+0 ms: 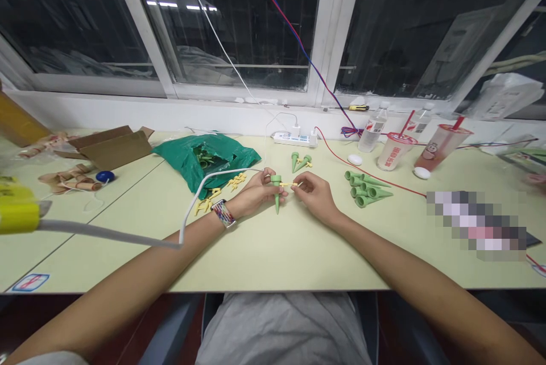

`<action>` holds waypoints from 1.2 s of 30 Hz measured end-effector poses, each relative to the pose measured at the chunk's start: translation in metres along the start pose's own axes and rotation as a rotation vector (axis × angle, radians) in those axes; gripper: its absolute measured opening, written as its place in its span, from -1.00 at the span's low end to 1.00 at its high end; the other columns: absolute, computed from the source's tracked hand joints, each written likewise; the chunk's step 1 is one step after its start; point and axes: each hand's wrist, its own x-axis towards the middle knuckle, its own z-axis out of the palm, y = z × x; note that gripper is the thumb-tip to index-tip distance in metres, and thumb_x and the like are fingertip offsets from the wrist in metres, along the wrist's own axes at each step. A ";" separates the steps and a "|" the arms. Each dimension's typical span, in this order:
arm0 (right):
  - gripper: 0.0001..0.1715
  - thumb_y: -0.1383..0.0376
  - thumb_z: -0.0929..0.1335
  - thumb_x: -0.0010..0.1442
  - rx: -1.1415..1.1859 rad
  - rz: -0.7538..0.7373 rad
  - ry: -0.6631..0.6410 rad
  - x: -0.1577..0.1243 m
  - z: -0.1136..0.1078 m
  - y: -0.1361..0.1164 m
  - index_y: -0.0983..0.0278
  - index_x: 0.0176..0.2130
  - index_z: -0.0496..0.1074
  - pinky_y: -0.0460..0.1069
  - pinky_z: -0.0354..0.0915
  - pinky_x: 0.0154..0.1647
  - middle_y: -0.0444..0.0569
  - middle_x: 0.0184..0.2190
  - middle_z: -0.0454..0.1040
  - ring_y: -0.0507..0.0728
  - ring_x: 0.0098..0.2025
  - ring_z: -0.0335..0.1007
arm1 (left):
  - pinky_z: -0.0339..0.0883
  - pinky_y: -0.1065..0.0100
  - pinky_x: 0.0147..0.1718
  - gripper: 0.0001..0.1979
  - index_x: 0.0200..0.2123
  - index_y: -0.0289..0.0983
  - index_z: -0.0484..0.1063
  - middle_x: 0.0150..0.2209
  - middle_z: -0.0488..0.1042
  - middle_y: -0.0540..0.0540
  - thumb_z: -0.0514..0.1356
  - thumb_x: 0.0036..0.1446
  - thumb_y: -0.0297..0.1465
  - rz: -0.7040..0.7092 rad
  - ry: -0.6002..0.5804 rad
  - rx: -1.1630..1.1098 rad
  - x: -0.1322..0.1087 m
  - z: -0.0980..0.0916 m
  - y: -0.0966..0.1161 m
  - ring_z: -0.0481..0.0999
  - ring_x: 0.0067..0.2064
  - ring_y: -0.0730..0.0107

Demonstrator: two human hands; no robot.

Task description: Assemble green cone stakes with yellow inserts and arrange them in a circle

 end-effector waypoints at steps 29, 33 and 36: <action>-0.41 -0.12 0.33 0.33 0.122 0.231 -0.175 -0.001 0.001 -0.004 0.26 -0.48 0.46 -0.03 0.35 -0.46 -0.09 -0.60 0.44 0.06 -0.55 0.37 | 0.48 0.26 -0.30 -0.62 -0.18 -0.20 0.24 -0.38 0.60 -0.03 0.41 0.15 -0.29 0.106 -0.108 0.274 -0.006 0.005 0.000 0.67 -0.34 0.21; -0.58 -0.07 0.37 0.30 0.229 0.210 -0.166 -0.001 -0.001 -0.004 0.24 -0.28 0.45 -0.03 0.38 -0.45 -0.10 -0.47 0.49 0.06 -0.51 0.42 | 0.48 0.27 -0.30 -0.62 -0.19 -0.19 0.26 -0.41 0.58 0.00 0.42 0.14 -0.29 0.094 -0.095 0.230 -0.006 0.007 0.000 0.68 -0.33 0.21; -0.64 0.05 0.49 0.16 0.265 0.152 -0.173 -0.001 -0.002 -0.004 0.21 -0.19 0.42 -0.04 0.38 -0.42 -0.14 -0.42 0.49 0.06 -0.48 0.43 | 0.49 0.27 -0.28 -0.63 -0.19 -0.19 0.26 -0.40 0.59 -0.01 0.42 0.14 -0.30 0.099 -0.083 0.212 -0.006 0.005 -0.001 0.68 -0.31 0.20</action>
